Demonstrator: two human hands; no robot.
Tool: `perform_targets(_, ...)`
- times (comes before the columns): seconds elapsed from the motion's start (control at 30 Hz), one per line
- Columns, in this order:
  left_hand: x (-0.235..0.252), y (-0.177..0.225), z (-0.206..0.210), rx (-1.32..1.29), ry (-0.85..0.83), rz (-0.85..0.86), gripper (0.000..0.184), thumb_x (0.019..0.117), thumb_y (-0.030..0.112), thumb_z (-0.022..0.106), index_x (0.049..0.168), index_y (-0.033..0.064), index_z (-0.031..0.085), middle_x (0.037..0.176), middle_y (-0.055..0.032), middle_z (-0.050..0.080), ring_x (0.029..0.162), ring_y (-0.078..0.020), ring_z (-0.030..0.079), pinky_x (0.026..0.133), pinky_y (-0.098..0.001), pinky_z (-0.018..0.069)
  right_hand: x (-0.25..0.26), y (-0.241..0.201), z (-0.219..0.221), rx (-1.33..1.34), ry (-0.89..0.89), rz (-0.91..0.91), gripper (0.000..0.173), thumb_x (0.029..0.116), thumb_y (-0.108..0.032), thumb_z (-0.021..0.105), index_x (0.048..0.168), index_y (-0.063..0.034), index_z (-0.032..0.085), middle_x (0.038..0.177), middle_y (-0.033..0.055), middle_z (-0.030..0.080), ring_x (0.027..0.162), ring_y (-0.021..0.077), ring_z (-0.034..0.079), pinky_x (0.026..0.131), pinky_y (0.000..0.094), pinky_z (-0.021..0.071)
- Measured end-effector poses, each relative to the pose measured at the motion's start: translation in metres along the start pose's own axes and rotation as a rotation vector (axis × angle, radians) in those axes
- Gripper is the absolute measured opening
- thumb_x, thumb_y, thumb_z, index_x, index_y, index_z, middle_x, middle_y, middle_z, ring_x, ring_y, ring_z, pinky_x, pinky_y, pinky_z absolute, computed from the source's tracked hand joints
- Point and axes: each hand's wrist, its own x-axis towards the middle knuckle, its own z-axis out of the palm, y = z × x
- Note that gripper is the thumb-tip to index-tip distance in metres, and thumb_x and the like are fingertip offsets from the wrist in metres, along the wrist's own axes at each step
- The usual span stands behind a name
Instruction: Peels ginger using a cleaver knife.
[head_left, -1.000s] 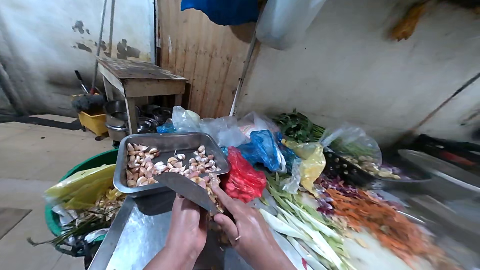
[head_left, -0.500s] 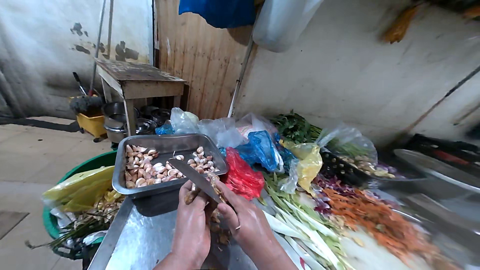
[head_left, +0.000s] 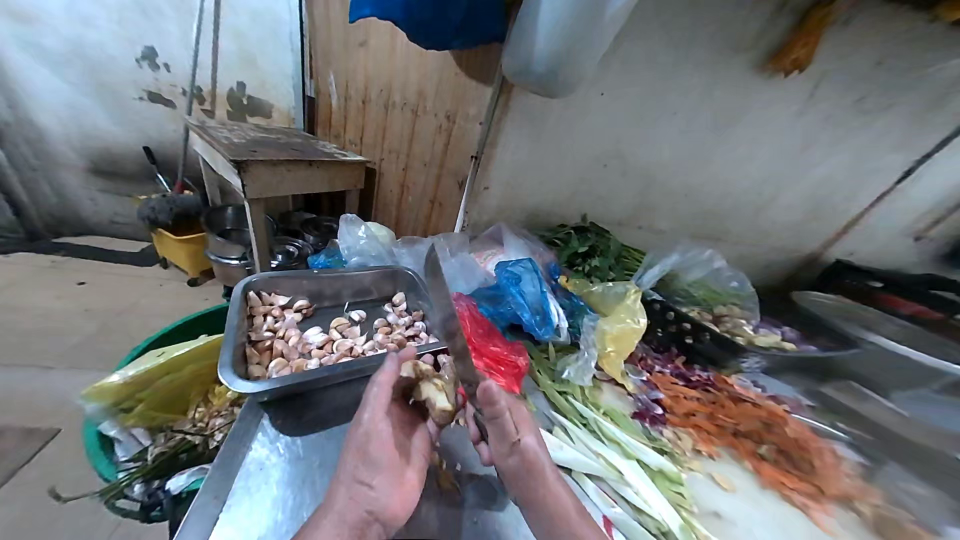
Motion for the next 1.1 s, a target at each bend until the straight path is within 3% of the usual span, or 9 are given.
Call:
perform_targets(0.07, 0.001, 0.004, 0.000, -0.044, -0.010, -0.017, 0.065, 0.1092, 0.054, 0.014, 0.136, 0.0071, 0.049, 0.116, -0.0149, 0.064, 0.104, -0.0265, 0.067, 0.088, -0.0440, 0.0580, -0.001, -0.001, 0.002, -0.075, 0.016, -0.098, 0.093, 0.0961, -0.079, 0.023, 0.127, -0.0040, 0.068, 0.074, 0.0002, 0.063, 0.057, 0.0074, 0.053, 0.054, 0.0283, 0.0501)
perform_targets(0.13, 0.001, 0.005, 0.000, -0.056, -0.008, -0.032, 0.070, 0.1085, 0.056, 0.012, 0.137, 0.0058, 0.051, 0.117, -0.0170, 0.065, 0.105, -0.0285, 0.067, 0.089, -0.0460, 0.0575, -0.001, 0.000, 0.003, -0.152, 0.020, -0.191, 0.087, 0.0999, -0.074, 0.023, 0.139, -0.0076, 0.063, 0.095, 0.0062, 0.074, 0.070, 0.0107, 0.063, 0.066, 0.0335, 0.0560)
perform_targets(0.23, 0.002, 0.006, -0.001, -0.059, -0.021, -0.045, 0.047, 0.1113, 0.033, 0.022, 0.127, 0.0040, 0.054, 0.109, -0.0165, 0.066, 0.100, -0.0280, 0.069, 0.088, -0.0458, 0.0583, 0.000, 0.005, 0.003, -0.194, 0.031, -0.241, 0.081, 0.1010, -0.072, 0.024, 0.143, -0.0144, 0.062, 0.107, 0.0056, 0.075, 0.078, 0.0096, 0.067, 0.071, 0.0336, 0.0571)
perform_targets(0.3, 0.002, 0.006, -0.003, -0.050, -0.040, -0.068, 0.039, 0.1081, 0.022, 0.028, 0.128, 0.0017, 0.054, 0.107, -0.0174, 0.067, 0.098, -0.0277, 0.069, 0.088, -0.0450, 0.0582, 0.000, 0.005, 0.002, -0.197, 0.015, -0.219, 0.081, 0.1009, -0.072, 0.025, 0.145, -0.0139, 0.059, 0.111, 0.0055, 0.075, 0.082, 0.0099, 0.068, 0.074, 0.0354, 0.0579)
perform_targets(0.47, 0.000, 0.008, -0.007, 0.005, -0.138, -0.207, 0.056, 0.0900, 0.002, 0.041, 0.146, 0.0028, 0.043, 0.128, -0.0191, 0.060, 0.112, -0.0298, 0.065, 0.094, -0.0459, 0.0569, 0.000, 0.007, 0.000, -0.226, 0.062, -0.252, 0.081, 0.1024, -0.070, 0.025, 0.142, -0.0096, 0.061, 0.111, 0.0087, 0.075, 0.084, 0.0128, 0.070, 0.075, 0.0378, 0.0591)
perform_targets(0.53, 0.000, 0.010, -0.008, 0.040, -0.160, -0.241, 0.058, 0.0901, 0.002, 0.041, 0.148, 0.0044, 0.042, 0.130, -0.0182, 0.060, 0.113, -0.0300, 0.065, 0.091, -0.0471, 0.0579, 0.000, 0.008, -0.003, -0.221, 0.042, -0.242, 0.082, 0.1017, -0.071, 0.024, 0.144, -0.0103, 0.060, 0.121, 0.0075, 0.074, 0.103, 0.0120, 0.071, 0.087, 0.0377, 0.0592)
perform_targets(0.6, 0.001, 0.011, -0.009, 0.052, -0.179, -0.259, 0.058, 0.0895, 0.001, 0.041, 0.148, 0.0052, 0.042, 0.130, -0.0181, 0.060, 0.111, -0.0305, 0.066, 0.090, -0.0480, 0.0589, 0.000, 0.009, -0.004, -0.213, 0.028, -0.246, 0.085, 0.1009, -0.073, 0.023, 0.144, -0.0094, 0.059, 0.126, 0.0075, 0.072, 0.110, 0.0118, 0.070, 0.093, 0.0377, 0.0580)
perform_targets(0.8, 0.004, 0.011, -0.012, 0.095, -0.140, -0.290, 0.055, 0.0884, -0.003, 0.041, 0.142, 0.0062, 0.048, 0.120, -0.0177, 0.065, 0.105, -0.0292, 0.068, 0.087, -0.0462, 0.0592, 0.000, 0.007, -0.005, -0.267, 0.002, -0.284, 0.084, 0.0998, -0.074, 0.023, 0.143, -0.0136, 0.061, 0.123, 0.0060, 0.073, 0.108, 0.0140, 0.071, 0.090, 0.0426, 0.0593)
perform_targets(1.1, 0.003, 0.009, -0.007, 0.152, -0.038, -0.297, 0.023, 0.1032, 0.005, 0.040, 0.115, 0.0045, 0.060, 0.095, -0.0134, 0.069, 0.086, -0.0239, 0.071, 0.078, -0.0400, 0.0606, -0.002, 0.008, -0.007, -0.376, -0.056, -0.242, 0.074, 0.1019, -0.070, 0.028, 0.143, -0.0181, 0.061, 0.113, 0.0074, 0.075, 0.099, 0.0194, 0.073, 0.084, 0.0483, 0.0590)
